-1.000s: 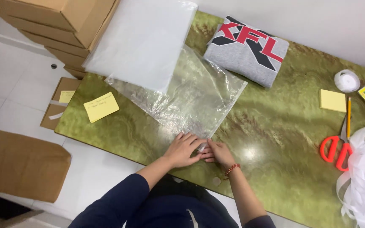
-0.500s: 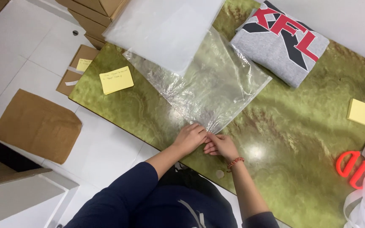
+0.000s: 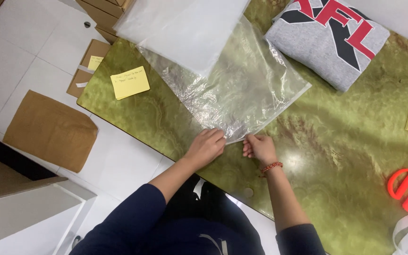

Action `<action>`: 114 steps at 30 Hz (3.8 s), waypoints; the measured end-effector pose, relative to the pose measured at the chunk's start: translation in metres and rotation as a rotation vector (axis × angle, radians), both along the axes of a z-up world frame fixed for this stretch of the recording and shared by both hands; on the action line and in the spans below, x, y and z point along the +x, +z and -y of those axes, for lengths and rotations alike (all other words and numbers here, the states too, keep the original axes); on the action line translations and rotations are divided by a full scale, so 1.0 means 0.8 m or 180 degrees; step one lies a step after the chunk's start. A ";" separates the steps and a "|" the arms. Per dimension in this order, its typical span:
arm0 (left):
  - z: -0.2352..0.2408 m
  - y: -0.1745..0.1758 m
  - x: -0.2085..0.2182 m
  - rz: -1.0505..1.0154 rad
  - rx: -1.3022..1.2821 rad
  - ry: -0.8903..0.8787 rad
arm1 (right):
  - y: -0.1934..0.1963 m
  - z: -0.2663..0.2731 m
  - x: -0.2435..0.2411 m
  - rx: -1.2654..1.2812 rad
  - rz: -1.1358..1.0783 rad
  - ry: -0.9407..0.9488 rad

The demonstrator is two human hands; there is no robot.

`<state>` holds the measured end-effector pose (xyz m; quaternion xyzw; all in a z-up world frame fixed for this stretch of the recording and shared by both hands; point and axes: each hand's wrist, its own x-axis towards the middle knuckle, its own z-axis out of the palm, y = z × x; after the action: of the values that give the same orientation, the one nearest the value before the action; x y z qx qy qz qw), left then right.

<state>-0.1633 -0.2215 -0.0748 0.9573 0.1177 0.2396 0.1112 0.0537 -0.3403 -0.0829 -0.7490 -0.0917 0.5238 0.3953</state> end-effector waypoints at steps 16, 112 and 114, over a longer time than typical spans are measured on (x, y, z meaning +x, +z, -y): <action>-0.092 0.058 -0.119 -0.0353 -0.0232 0.0613 | 0.013 -0.003 0.163 0.0138 0.0703 -0.1050; -0.120 0.139 0.060 -0.1017 -0.0156 0.0956 | 0.185 -0.191 0.307 -0.0049 0.3465 0.0845; -0.122 0.146 0.065 -0.0705 -0.0199 0.1048 | 0.197 -0.211 0.311 -0.0405 0.3061 0.0930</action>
<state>-0.1109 -0.1237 0.0419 0.9417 0.2916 0.1440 0.0865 0.3026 -0.1718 0.0747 -0.9074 -0.3351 0.1739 0.1845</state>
